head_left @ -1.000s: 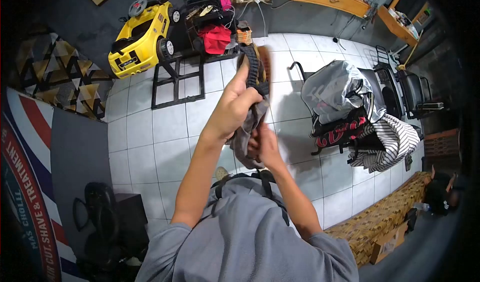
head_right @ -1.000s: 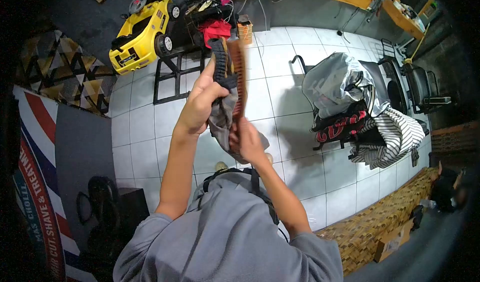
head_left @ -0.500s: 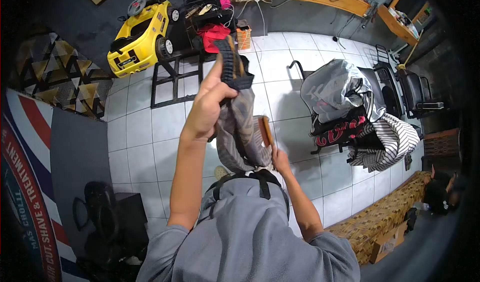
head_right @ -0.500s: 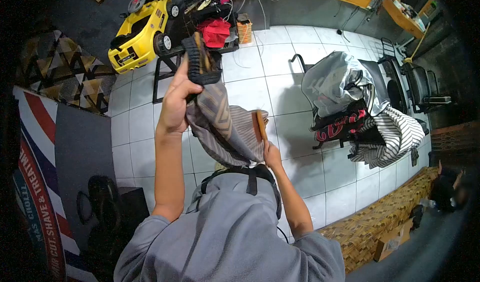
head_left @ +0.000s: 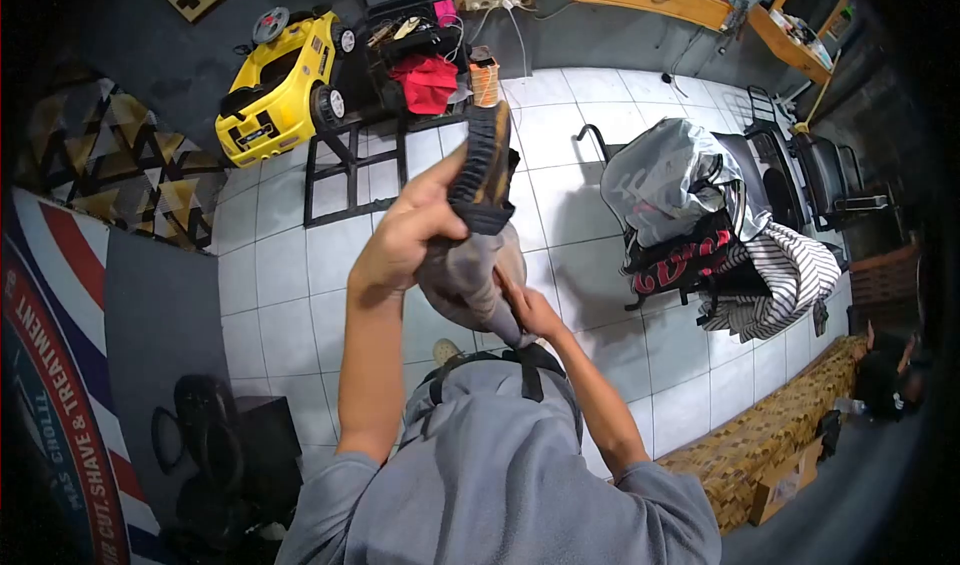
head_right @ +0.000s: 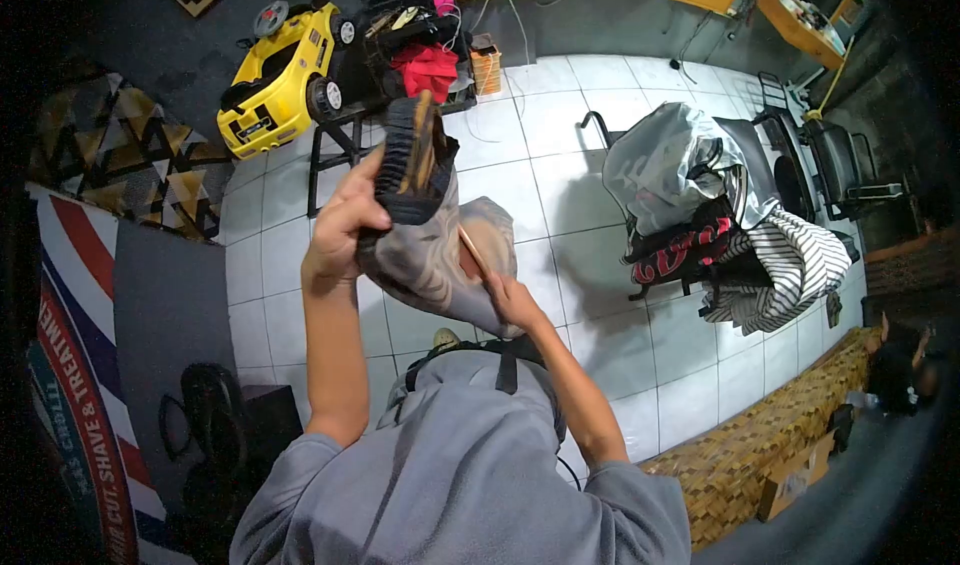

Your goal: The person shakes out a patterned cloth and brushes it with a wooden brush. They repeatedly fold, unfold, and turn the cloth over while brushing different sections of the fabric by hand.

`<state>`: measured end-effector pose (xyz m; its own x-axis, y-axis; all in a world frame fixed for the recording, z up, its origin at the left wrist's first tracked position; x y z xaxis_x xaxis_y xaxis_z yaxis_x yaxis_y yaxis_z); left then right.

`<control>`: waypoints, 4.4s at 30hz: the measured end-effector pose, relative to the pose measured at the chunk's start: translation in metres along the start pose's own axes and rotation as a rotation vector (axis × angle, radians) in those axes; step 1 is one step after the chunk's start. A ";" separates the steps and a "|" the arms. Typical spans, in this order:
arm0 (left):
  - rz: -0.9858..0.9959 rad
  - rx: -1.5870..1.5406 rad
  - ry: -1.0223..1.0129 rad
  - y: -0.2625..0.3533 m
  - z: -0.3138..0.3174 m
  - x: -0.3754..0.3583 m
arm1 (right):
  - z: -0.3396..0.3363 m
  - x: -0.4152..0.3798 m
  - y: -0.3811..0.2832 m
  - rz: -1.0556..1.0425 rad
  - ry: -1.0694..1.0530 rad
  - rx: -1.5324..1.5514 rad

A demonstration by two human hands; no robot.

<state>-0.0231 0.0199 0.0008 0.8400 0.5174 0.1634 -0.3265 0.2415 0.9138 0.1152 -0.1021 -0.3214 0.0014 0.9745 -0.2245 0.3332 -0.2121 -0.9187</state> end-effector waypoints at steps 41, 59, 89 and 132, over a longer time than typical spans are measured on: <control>-0.448 -0.017 0.632 -0.190 -0.111 -0.072 | -0.046 -0.025 -0.168 -0.217 0.454 -0.054; 0.353 -0.214 0.663 -0.080 -0.003 0.027 | -0.030 -0.037 -0.205 -0.456 0.812 0.573; 0.108 0.142 0.323 -0.012 -0.012 0.011 | -0.064 -0.027 -0.160 -0.023 -0.022 0.976; -0.124 0.121 0.438 -0.017 -0.023 0.002 | -0.010 -0.031 0.027 0.352 0.228 0.194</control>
<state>-0.0262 0.0356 -0.0233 0.5986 0.7950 -0.0980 -0.1609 0.2392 0.9575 0.1332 -0.1371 -0.3358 0.2976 0.8274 -0.4763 0.0924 -0.5215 -0.8482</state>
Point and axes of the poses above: each hand's wrist, its own x-axis towards the middle knuckle, its own z-axis out of the palm, y = z × x, the point moved 1 cm from there along x, towards the middle knuckle, and after that the axes turned 7 degrees about -y, right-handed, at the moved point
